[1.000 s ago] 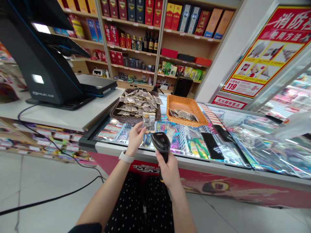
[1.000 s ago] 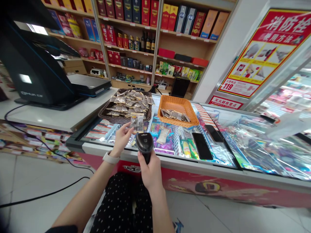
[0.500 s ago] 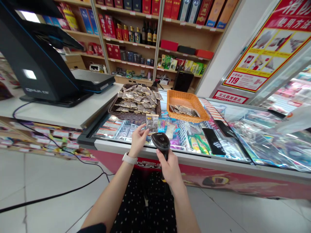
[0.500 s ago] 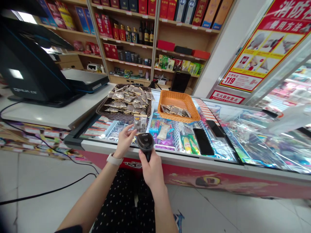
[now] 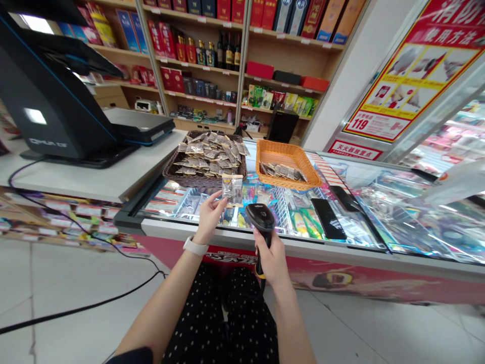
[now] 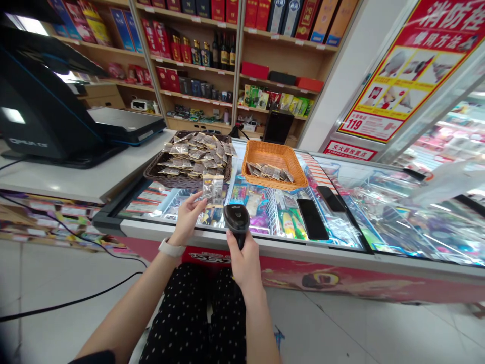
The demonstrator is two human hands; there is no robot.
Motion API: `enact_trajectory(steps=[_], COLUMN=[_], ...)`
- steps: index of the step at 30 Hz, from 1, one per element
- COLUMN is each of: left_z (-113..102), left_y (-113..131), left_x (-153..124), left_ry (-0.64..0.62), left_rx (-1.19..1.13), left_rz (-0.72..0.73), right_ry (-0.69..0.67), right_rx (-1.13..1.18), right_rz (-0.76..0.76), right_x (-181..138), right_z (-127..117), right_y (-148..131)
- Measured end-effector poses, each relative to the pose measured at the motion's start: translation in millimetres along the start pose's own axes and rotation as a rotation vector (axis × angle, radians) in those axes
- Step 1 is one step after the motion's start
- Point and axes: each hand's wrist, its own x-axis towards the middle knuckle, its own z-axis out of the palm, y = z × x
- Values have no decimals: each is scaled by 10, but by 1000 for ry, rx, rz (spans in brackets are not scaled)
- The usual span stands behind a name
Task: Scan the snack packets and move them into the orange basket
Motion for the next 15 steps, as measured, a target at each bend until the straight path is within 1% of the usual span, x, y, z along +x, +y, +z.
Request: enact_trajectory(steps=[2, 3, 5, 8, 10, 13, 15], left_z=[110, 198, 441, 932, 1291, 1778, 2023], left_y=[91, 147, 270, 429, 479, 443, 361], left_x=[63, 112, 246, 511, 693, 906, 979], left_ry=[-18, -40, -101, -221, -287, -359, -408], left_rx=[-44, -63, -88, -98, -90, -7, 59], left_rz=[-38, -64, -125, -220, -278, -375, -423], right_ry=[51, 70, 104, 164, 188, 216, 239], right_rx=[24, 36, 60, 97, 115, 124, 131], right_rz=[24, 36, 59, 73, 83, 93, 93], right_x=[52, 74, 102, 97, 72, 27, -1], right_z=[-111, -174, -300, -459, -534, -612, -647], right_y=[78, 113, 167, 215, 237, 272, 297])
